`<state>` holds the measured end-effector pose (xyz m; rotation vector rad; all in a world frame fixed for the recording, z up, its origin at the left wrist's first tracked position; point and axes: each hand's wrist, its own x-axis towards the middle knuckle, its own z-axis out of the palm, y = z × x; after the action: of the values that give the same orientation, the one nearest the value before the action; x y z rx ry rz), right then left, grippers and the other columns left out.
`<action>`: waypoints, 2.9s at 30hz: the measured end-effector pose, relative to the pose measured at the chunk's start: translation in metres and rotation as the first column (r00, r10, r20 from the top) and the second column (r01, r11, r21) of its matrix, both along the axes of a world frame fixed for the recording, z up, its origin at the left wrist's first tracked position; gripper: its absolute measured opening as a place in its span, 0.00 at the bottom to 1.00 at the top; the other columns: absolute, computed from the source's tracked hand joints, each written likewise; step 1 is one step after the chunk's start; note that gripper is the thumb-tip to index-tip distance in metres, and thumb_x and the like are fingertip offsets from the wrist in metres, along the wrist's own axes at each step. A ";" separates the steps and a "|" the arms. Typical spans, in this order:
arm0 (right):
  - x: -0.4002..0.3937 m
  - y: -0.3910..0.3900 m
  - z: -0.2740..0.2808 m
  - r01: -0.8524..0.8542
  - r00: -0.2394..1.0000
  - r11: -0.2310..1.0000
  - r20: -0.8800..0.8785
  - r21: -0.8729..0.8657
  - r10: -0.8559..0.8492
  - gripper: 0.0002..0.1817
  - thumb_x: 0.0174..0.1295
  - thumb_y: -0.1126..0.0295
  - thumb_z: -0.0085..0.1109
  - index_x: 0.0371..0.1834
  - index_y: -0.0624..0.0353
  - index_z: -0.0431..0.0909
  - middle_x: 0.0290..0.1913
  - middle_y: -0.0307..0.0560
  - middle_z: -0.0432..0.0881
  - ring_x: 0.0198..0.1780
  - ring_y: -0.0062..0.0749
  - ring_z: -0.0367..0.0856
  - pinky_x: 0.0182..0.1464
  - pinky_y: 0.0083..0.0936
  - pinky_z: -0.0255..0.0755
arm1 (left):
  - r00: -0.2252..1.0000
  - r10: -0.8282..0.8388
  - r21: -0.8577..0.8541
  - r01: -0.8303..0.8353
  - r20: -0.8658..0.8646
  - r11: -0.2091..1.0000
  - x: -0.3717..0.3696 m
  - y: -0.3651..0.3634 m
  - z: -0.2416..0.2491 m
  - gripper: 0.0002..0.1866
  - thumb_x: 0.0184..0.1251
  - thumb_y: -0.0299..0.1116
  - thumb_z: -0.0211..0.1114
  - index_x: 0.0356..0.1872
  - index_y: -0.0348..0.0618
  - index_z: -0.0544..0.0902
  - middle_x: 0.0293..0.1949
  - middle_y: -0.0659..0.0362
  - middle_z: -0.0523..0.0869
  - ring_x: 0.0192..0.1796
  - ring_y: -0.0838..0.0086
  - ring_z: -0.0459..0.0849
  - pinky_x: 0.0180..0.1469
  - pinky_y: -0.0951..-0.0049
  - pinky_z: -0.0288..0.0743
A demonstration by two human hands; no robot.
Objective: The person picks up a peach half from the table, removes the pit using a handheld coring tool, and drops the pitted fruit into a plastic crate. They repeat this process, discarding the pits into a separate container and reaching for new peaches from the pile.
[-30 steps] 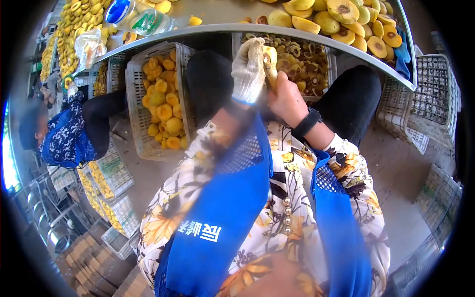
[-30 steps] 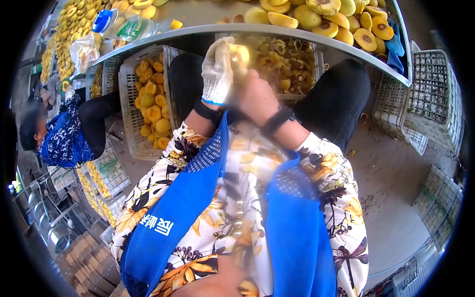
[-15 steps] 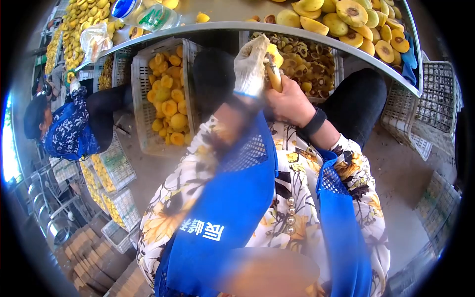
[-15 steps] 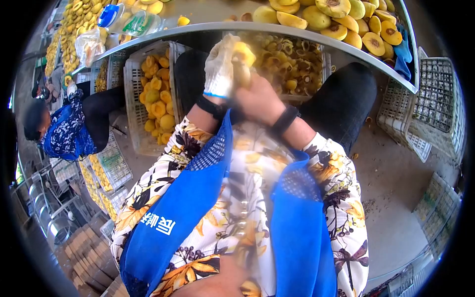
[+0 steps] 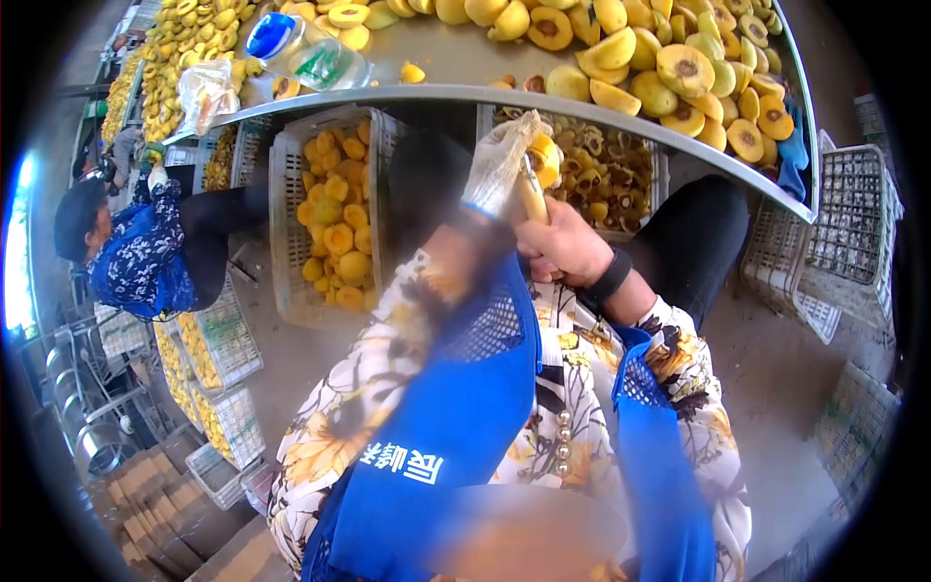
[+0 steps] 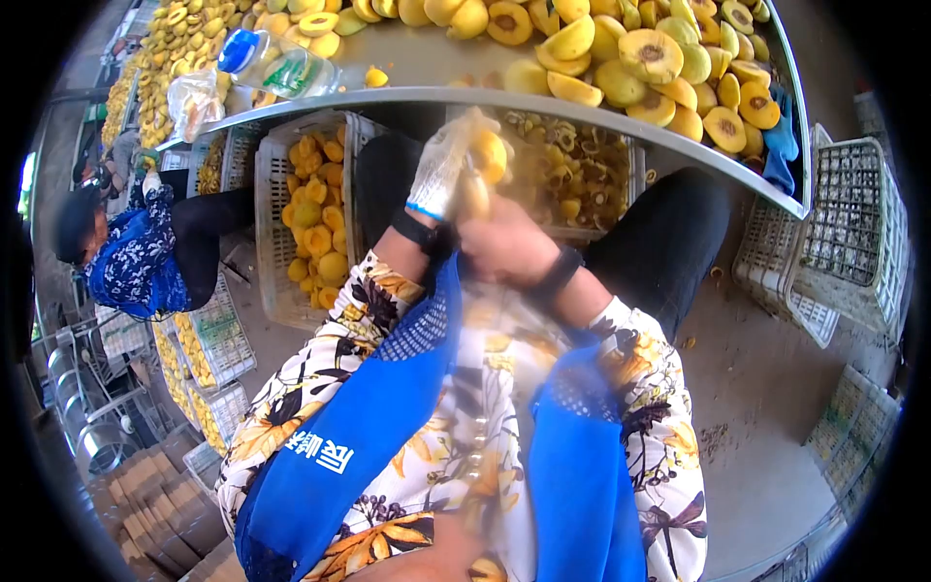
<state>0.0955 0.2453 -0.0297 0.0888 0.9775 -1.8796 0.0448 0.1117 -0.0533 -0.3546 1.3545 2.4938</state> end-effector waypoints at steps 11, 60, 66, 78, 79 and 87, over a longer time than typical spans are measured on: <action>-0.017 0.022 -0.018 0.117 0.991 0.986 -0.082 0.122 -0.107 0.06 0.60 0.72 0.51 0.37 0.59 0.66 0.17 0.36 0.65 0.10 0.15 0.58 0.12 0.15 0.54 | 0.874 0.387 -0.891 -0.397 -0.294 0.220 0.007 -0.168 0.002 0.22 0.59 0.54 0.58 0.39 0.45 0.82 0.36 0.55 0.83 0.37 0.64 0.81 0.39 0.69 0.75; -0.029 -0.007 0.026 0.862 0.289 0.411 -0.954 0.296 0.079 0.20 0.52 0.65 0.57 0.49 0.55 0.72 0.29 0.63 0.78 0.33 0.58 0.77 0.35 0.40 0.73 | 0.972 0.206 -0.164 -0.223 -0.114 0.961 -0.007 -0.005 0.058 0.30 0.69 0.57 0.42 0.44 0.37 0.76 0.39 0.56 0.81 0.41 0.73 0.80 0.45 0.75 0.74; -0.041 0.004 0.025 0.784 0.240 0.513 -0.932 0.351 0.271 0.20 0.50 0.68 0.63 0.47 0.57 0.74 0.26 0.57 0.79 0.30 0.51 0.80 0.32 0.34 0.74 | 0.988 0.059 -0.132 -0.078 -0.144 0.988 0.004 0.003 0.059 0.20 0.70 0.45 0.48 0.41 0.37 0.79 0.36 0.59 0.82 0.37 0.76 0.79 0.41 0.78 0.74; -0.026 0.007 0.020 0.668 0.479 0.425 -0.790 0.611 0.383 0.15 0.54 0.62 0.61 0.29 0.63 0.70 0.22 0.61 0.76 0.27 0.58 0.76 0.28 0.40 0.70 | 0.947 0.307 -0.002 -0.309 -0.090 0.951 -0.007 -0.004 0.037 0.14 0.64 0.37 0.58 0.41 0.35 0.77 0.34 0.56 0.81 0.33 0.76 0.80 0.34 0.77 0.77; -0.027 0.010 0.017 0.678 0.452 0.441 -0.806 0.589 0.381 0.15 0.54 0.63 0.61 0.29 0.63 0.70 0.22 0.61 0.76 0.27 0.58 0.76 0.28 0.41 0.70 | 0.943 0.321 -0.005 -0.322 -0.085 0.947 -0.008 -0.005 0.036 0.14 0.64 0.38 0.58 0.41 0.35 0.77 0.34 0.57 0.81 0.33 0.76 0.80 0.34 0.77 0.77; -0.022 0.012 -0.001 0.625 0.433 0.468 -0.776 0.625 0.458 0.13 0.56 0.67 0.56 0.36 0.63 0.65 0.24 0.64 0.76 0.30 0.59 0.76 0.31 0.45 0.70 | 0.933 0.342 -0.089 -0.353 -0.115 0.931 -0.004 0.008 0.032 0.16 0.65 0.41 0.57 0.41 0.37 0.77 0.33 0.59 0.80 0.33 0.79 0.79 0.35 0.79 0.75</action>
<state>0.0738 0.2569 -0.0311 -0.3330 2.8109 -1.1111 0.0406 0.1201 -0.0209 -0.5462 1.5920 2.7579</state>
